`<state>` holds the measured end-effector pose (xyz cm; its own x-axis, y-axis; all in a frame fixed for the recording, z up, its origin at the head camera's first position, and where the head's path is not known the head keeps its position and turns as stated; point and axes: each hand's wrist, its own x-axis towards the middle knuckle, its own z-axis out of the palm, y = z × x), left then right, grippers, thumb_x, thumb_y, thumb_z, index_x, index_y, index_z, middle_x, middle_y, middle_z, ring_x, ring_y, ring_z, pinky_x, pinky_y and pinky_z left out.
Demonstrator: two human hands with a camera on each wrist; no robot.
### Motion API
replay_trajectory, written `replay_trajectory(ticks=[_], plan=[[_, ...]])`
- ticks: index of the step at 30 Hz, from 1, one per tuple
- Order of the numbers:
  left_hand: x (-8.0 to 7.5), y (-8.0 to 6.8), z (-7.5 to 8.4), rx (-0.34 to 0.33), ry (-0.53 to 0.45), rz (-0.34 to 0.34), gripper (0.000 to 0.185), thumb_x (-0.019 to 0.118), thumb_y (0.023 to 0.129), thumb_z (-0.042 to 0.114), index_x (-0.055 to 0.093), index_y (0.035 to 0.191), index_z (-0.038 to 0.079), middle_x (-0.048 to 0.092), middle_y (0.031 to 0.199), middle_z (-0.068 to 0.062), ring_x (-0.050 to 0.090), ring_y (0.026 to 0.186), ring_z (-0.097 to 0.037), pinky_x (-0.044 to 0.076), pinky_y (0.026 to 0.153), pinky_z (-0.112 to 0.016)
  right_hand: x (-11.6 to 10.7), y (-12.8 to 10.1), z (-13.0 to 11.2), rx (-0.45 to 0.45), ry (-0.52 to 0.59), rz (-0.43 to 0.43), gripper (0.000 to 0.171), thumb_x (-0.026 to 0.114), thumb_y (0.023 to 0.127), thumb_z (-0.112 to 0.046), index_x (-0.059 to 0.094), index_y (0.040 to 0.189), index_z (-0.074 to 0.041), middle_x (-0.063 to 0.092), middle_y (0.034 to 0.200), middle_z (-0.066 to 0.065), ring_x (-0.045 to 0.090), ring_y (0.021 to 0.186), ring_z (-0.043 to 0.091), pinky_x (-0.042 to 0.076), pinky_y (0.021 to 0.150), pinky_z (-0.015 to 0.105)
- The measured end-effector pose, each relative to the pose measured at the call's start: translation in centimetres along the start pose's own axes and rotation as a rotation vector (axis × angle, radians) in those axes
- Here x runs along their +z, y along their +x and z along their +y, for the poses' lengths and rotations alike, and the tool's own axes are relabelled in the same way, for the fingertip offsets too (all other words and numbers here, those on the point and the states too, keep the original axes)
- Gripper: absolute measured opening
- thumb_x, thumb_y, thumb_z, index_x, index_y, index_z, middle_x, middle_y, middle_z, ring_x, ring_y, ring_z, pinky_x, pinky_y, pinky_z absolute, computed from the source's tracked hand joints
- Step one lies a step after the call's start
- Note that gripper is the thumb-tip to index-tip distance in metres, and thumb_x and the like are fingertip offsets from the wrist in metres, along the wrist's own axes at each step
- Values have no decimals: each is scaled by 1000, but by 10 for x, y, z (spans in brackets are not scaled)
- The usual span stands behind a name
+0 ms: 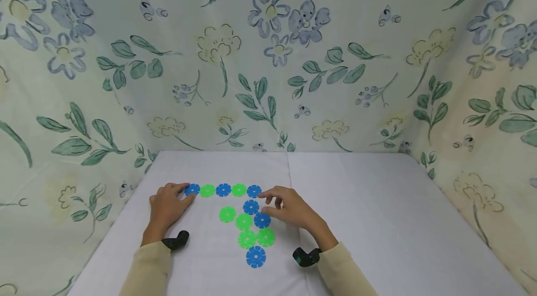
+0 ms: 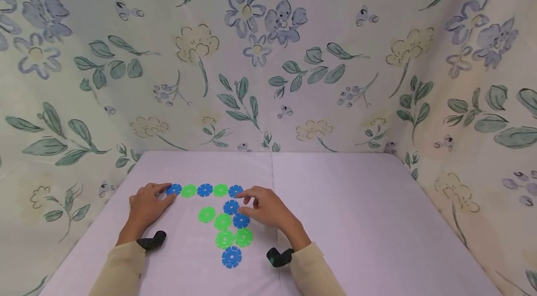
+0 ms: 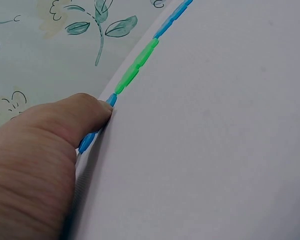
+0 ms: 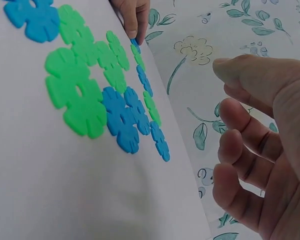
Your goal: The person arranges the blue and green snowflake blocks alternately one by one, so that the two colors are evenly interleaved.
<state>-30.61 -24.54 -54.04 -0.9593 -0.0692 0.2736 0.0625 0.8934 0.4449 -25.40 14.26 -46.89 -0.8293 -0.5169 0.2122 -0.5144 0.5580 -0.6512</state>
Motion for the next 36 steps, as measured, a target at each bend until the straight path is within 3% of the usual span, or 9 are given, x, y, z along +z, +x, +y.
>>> replay_trajectory(ticks=[7, 18, 25, 36], plan=[[0, 1, -5, -2, 6, 0, 52, 67, 92, 47, 64, 135, 18, 62, 127, -19, 53, 116, -40, 31, 83, -54, 2, -14, 6, -5, 35, -76, 38, 72, 93, -31, 68, 128, -16, 67, 104, 1, 57, 77, 8, 50, 68, 23], [-2, 0, -4, -2, 2, 1, 52, 68, 91, 47, 65, 133, 17, 63, 126, -19, 54, 116, -39, 31, 83, -54, 15, -29, 19, 19, 72, -135, 38, 75, 90, -31, 69, 125, -18, 65, 103, -2, 51, 69, 2, 47, 64, 20], [-3, 0, -4, -5, 2, 2, 52, 69, 91, 46, 65, 133, 17, 63, 126, -19, 54, 115, -40, 31, 81, -52, 21, -32, 22, 8, 80, -161, 43, 77, 88, -37, 68, 127, -21, 65, 102, -1, 50, 70, 1, 45, 64, 19], [4, 1, -3, 0, -5, 11, 52, 68, 91, 47, 65, 133, 17, 63, 126, -19, 54, 116, -40, 30, 82, -53, 24, -39, 22, 86, -35, -180, 48, 84, 77, -46, 69, 121, -36, 61, 99, -14, 50, 77, 3, 44, 69, 20]])
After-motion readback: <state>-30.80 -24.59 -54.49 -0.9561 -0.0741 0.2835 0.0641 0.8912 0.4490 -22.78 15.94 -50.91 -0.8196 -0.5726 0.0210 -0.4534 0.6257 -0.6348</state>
